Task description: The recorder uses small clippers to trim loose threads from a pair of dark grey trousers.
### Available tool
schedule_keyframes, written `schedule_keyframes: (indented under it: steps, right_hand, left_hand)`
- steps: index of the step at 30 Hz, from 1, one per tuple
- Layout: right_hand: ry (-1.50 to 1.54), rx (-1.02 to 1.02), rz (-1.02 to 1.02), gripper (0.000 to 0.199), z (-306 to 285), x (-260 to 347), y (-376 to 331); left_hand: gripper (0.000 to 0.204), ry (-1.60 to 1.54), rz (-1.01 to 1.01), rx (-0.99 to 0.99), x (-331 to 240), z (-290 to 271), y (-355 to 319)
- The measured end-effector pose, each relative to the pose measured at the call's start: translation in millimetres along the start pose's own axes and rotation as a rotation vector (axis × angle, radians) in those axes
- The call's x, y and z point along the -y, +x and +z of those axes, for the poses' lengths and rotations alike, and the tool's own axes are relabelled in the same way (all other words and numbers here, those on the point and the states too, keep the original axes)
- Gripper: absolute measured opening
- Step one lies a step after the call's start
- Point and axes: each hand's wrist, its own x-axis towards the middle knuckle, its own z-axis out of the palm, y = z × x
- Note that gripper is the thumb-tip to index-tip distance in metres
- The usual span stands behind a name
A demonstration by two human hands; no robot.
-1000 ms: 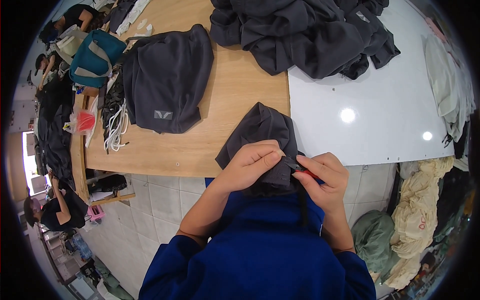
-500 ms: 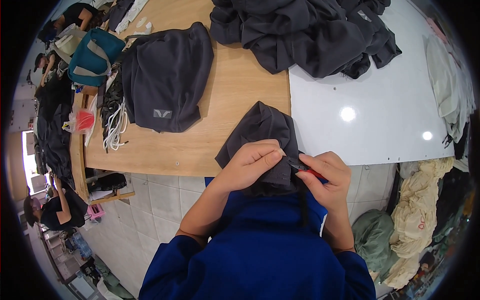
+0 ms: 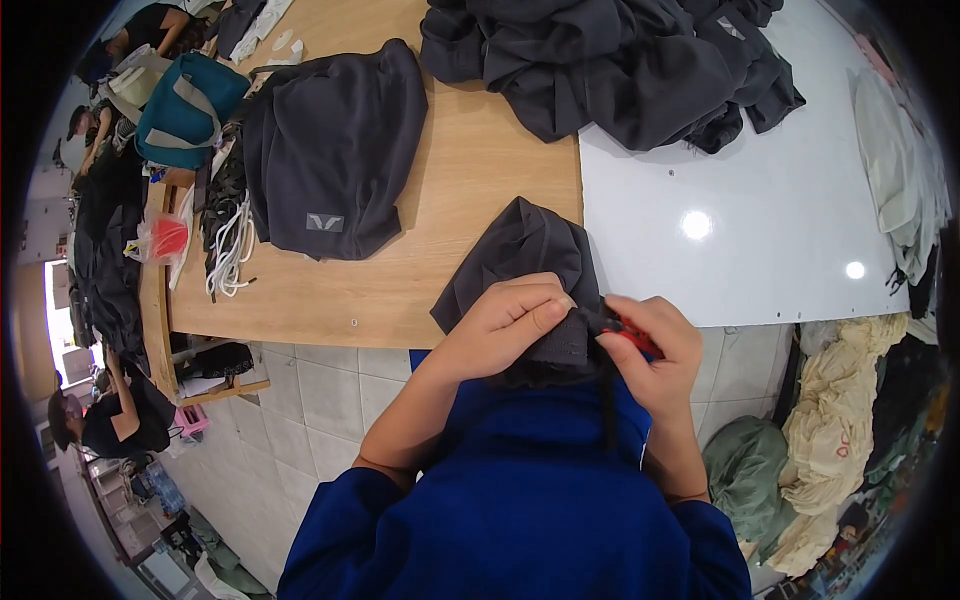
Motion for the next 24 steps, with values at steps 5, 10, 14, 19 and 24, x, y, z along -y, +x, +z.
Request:
schedule_keyframes:
  steps: [5,10,14,19,24]
  right_hand:
    - [0.464,-0.032,0.361,0.032,11,17,6]
    - [0.290,0.043,0.300,0.015,21,-4,-3]
    - [0.298,-0.069,0.343,0.018,17,-13,-2]
    - [0.396,0.058,0.357,0.019,20,19,11]
    - [0.124,0.011,0.126,0.013,24,-3,4]
  left_hand:
    - [0.015,0.028,0.107,0.015,1,1,0]
    - [0.011,0.072,0.185,0.070,4,-5,-4]
    - [0.016,-0.002,0.173,0.048,4,-8,-7]
    - [0.010,-0.162,0.042,-0.043,17,-5,-15]
    - [0.013,-0.208,-0.061,0.053,9,-9,-12]
